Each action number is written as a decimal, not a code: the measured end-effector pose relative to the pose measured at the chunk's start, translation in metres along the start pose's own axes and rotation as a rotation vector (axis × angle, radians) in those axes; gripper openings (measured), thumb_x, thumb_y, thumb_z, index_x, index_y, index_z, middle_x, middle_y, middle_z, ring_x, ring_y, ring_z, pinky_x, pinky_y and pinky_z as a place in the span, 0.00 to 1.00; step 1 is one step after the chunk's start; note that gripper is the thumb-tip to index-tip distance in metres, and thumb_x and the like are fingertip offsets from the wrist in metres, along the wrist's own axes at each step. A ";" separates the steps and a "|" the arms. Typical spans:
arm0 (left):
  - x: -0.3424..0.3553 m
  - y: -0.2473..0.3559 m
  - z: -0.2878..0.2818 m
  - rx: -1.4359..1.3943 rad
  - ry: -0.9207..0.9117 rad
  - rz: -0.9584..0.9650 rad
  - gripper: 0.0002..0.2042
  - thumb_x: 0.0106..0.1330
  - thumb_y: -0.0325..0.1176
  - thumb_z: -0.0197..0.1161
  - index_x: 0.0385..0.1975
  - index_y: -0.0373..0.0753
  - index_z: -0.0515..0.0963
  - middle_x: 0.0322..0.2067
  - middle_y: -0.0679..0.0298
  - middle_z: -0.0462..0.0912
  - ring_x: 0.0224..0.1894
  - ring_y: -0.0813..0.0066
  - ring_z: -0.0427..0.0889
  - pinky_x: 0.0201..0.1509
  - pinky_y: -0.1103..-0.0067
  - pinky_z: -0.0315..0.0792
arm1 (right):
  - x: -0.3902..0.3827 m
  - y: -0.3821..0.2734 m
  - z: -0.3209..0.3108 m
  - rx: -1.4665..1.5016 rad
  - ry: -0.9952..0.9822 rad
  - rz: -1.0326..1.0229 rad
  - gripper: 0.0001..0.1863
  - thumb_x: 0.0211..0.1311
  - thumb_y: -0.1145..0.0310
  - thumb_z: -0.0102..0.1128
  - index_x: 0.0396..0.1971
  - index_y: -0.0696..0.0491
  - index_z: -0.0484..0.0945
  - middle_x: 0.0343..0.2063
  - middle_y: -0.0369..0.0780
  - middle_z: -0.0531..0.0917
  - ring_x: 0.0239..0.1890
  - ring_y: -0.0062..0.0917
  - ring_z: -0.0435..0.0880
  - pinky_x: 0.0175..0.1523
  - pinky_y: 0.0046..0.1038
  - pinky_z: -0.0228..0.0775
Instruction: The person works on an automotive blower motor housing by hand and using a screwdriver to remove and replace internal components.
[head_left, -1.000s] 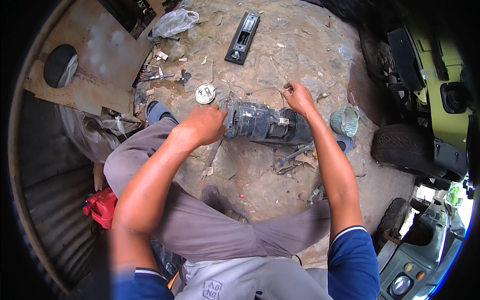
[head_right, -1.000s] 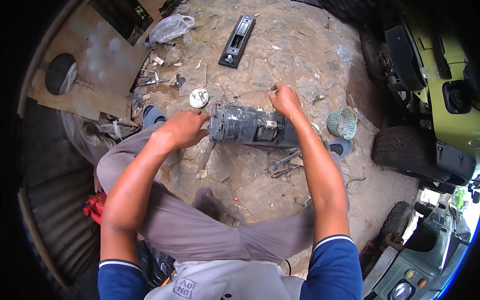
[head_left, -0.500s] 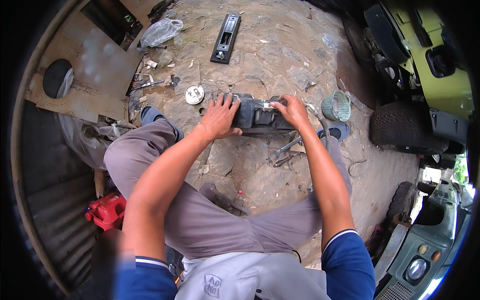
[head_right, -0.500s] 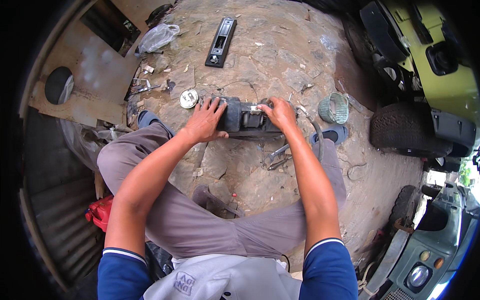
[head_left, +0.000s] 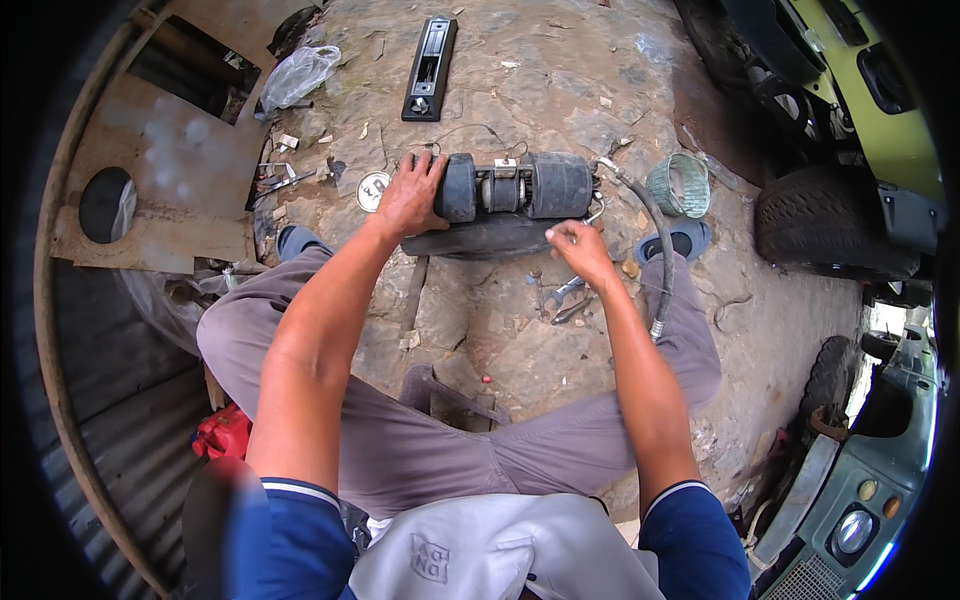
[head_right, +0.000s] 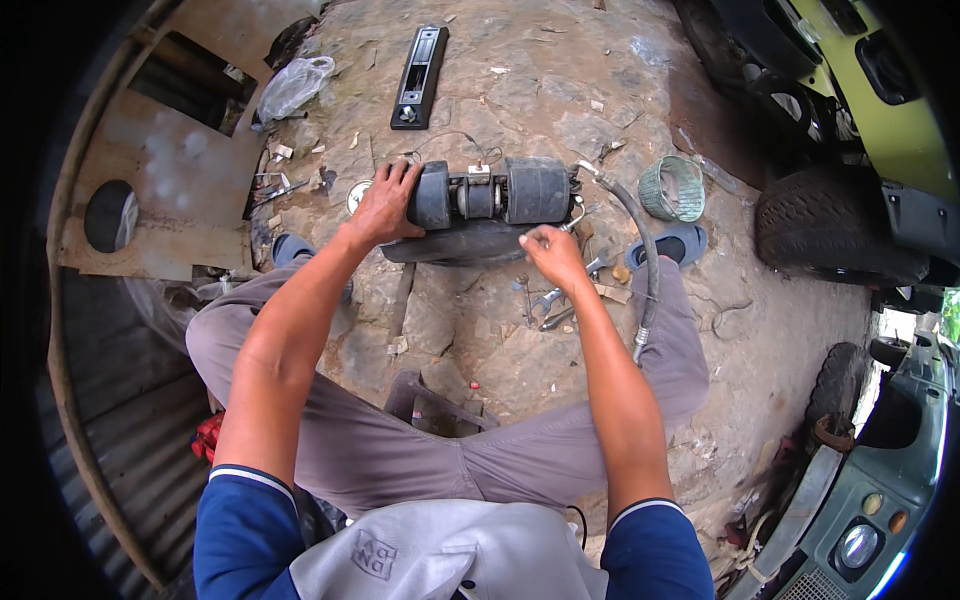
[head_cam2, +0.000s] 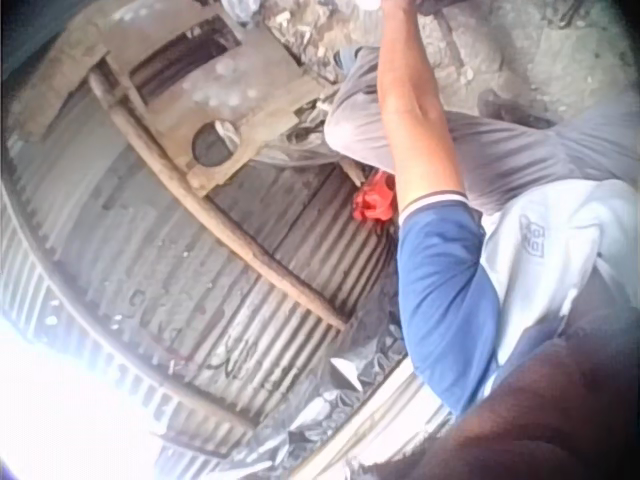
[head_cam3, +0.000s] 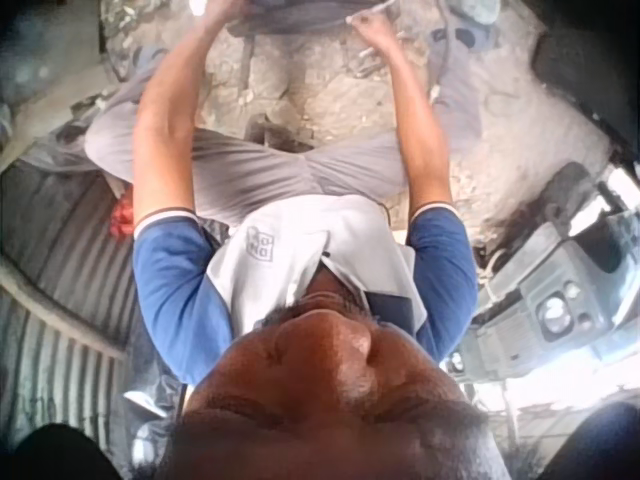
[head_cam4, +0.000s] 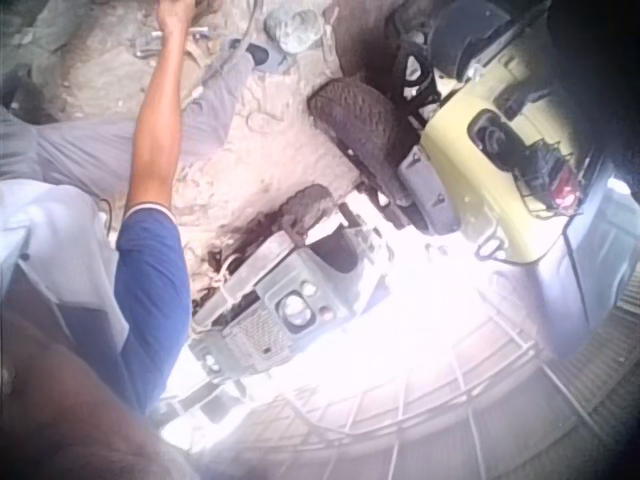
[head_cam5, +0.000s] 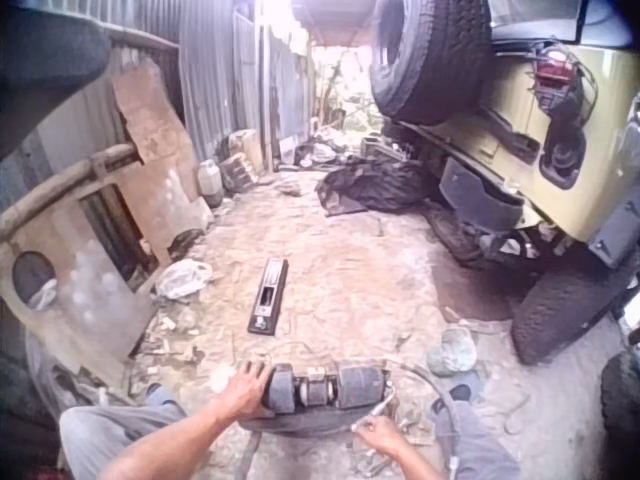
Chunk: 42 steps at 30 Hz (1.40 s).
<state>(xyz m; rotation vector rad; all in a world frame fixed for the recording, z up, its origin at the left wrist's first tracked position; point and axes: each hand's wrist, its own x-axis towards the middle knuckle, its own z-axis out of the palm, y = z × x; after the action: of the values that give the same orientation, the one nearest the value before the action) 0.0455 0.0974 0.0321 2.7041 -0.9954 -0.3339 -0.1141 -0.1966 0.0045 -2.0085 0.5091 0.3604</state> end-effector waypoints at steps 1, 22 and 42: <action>-0.001 -0.001 -0.001 0.003 0.013 0.003 0.55 0.35 0.41 0.83 0.69 0.36 0.59 0.63 0.46 0.65 0.66 0.40 0.62 0.70 0.59 0.64 | -0.001 0.020 0.004 -0.075 -0.040 0.054 0.17 0.62 0.58 0.65 0.35 0.59 0.84 0.29 0.46 0.87 0.33 0.37 0.86 0.43 0.35 0.75; -0.013 0.003 0.012 -0.114 0.164 -0.028 0.49 0.52 0.66 0.68 0.67 0.35 0.64 0.65 0.47 0.65 0.69 0.42 0.59 0.70 0.55 0.60 | 0.056 -0.052 -0.120 -0.768 0.552 -0.125 0.30 0.63 0.42 0.58 0.41 0.58 0.83 0.41 0.54 0.85 0.48 0.47 0.84 0.53 0.42 0.74; 0.009 -0.027 0.049 -1.214 -0.088 -0.895 0.41 0.65 0.68 0.49 0.61 0.33 0.74 0.58 0.57 0.77 0.59 0.66 0.74 0.63 0.74 0.63 | 0.100 -0.017 -0.122 -0.822 0.044 0.009 0.39 0.61 0.30 0.50 0.31 0.56 0.88 0.33 0.55 0.86 0.42 0.48 0.85 0.48 0.46 0.75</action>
<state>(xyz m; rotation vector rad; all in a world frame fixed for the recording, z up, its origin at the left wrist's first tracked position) 0.0546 0.1043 -0.0233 1.7640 0.4422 -0.8488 -0.0140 -0.3181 0.0281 -2.8087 0.4310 0.5986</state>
